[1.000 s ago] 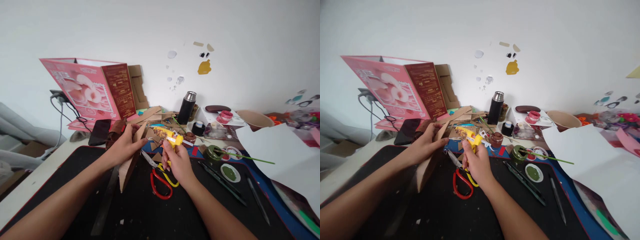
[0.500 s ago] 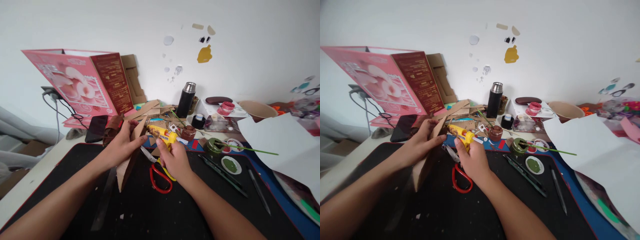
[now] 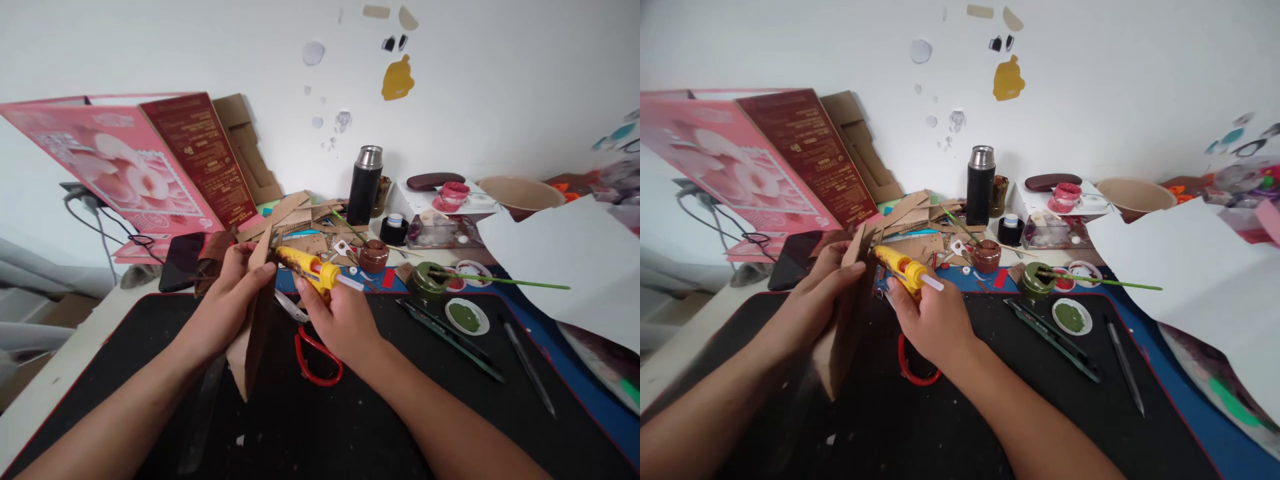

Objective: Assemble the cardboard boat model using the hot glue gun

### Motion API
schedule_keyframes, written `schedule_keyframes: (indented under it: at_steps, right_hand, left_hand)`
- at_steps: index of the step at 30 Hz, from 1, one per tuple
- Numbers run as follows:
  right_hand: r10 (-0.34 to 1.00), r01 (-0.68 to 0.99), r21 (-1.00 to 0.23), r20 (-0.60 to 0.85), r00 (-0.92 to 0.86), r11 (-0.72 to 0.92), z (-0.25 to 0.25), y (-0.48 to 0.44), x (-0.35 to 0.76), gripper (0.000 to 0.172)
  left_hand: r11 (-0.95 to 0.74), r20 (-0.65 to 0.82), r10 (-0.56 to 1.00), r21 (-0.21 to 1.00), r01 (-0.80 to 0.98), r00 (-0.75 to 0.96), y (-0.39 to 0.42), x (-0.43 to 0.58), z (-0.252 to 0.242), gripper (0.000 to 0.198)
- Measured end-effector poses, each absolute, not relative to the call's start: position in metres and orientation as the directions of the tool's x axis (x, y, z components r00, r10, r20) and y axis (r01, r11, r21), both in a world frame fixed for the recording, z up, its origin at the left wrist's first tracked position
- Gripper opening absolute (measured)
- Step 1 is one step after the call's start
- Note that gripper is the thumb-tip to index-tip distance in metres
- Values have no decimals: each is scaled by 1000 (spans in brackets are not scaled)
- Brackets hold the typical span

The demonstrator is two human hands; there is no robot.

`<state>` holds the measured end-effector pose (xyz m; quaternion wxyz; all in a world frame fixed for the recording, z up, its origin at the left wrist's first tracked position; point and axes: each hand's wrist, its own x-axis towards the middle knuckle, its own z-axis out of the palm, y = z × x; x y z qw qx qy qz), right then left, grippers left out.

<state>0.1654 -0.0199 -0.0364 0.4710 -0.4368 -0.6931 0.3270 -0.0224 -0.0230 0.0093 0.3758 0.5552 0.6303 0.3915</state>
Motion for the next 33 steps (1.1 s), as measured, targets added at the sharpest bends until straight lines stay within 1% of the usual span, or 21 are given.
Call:
schedule_keyframes:
  at_steps: [4,7,13,17,20,26,33]
  right_hand:
    - [894,324,-833,409,-184,448,-39,-19,165,24]
    - [885,337,-818,428,-184,466,-40,-19,164,22]
    - [877,387,-787,439,-196,481,-41,-19,164,27]
    - [879,357,-803,444,-174,477,-41,-19,164,23]
    - [880,377,-796,441,-177,474,-41,-19,164,26]
    - [879,393,-788,443,-174,474,-40,-19,164,26]
    - [859,437,-743,478,-186,508,-39,-19,164,31]
  left_hand:
    - [56,-6,993,901,430,-117,-26,-20,7,47]
    - [27,31,992,891,453,-118,-24,-21,2,49]
    - [16,38,992,907,421,-119,-23,-23,-5,50]
    - [13,38,993,912,410,-116,-23,-24,-6,46]
    - [25,26,992,921,388,-124,-23,-24,-6,43]
    - [24,28,992,919,395,-125,-25,-24,-6,48]
    - [25,30,986,945,327,-162,-24,-22,-9,51]
